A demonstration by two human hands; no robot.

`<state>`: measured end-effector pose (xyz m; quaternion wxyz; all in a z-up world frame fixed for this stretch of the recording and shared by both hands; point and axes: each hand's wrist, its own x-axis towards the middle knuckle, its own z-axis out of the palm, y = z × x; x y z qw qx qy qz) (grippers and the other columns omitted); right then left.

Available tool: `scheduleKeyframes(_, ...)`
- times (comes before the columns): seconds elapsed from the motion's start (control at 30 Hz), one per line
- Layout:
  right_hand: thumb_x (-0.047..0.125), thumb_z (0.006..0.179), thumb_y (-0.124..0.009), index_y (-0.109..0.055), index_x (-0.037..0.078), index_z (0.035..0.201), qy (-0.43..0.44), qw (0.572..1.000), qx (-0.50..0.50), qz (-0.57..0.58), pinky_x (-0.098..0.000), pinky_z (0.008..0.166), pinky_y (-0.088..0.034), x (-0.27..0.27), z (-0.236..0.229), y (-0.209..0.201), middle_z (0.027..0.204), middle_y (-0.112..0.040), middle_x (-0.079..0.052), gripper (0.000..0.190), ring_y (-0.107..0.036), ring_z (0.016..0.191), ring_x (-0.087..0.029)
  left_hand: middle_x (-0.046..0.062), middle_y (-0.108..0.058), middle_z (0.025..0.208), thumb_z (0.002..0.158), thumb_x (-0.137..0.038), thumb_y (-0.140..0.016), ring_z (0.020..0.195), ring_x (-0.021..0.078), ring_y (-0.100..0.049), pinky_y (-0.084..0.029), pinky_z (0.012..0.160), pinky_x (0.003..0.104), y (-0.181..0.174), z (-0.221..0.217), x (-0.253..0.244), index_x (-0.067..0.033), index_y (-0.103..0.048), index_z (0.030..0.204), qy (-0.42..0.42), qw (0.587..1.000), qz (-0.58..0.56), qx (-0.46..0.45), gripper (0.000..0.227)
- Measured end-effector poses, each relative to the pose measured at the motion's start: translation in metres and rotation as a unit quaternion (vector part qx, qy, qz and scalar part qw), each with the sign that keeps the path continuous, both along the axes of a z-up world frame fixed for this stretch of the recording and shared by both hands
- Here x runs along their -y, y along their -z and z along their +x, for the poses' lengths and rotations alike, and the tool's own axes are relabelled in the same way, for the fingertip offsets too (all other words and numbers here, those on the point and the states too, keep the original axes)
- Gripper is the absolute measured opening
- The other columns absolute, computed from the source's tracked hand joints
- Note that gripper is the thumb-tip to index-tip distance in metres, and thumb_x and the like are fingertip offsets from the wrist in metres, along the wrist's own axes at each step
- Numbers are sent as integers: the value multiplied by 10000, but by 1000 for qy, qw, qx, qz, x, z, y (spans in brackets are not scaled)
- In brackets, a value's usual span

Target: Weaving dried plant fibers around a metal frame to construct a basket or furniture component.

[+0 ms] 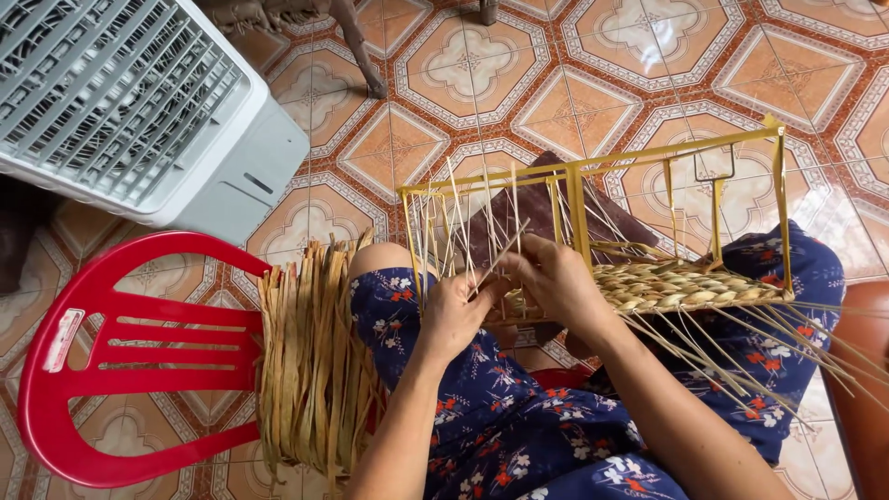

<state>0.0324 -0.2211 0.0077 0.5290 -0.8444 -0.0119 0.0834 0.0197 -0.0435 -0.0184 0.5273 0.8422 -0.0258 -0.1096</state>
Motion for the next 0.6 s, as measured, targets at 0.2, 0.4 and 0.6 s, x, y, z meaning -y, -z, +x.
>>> scheduleKeyframes(0.2,194,878,-734,-645,20,983,-25,989,133,-62,-367,592,-554,4,-47,-7,808,-698,-118,222,-702,680,-239,15,-776,860,984,-133,-704,738,71,-741,-606,614,245,17,-13,-7,-94,-725,1020,33,975,-120,182,57)
scheduleKeyframes(0.4,155,912,-696,-681,58,1040,-98,966,229,-66,-379,677,-585,13,-68,1,923,-710,-108,162,-727,798,-275,37,-768,890,964,-145,-725,791,102,-744,-595,642,251,3,-23,-16,-69,-710,991,96,971,-94,199,82)
scheduleKeyframes(0.6,188,879,-730,-682,75,1020,-69,977,183,-83,-380,657,-567,8,-66,11,863,-709,-64,187,-722,770,-259,33,-718,998,998,-134,-712,918,134,-736,-613,743,262,4,-28,-12,-71,-665,1010,108,941,-106,303,79)
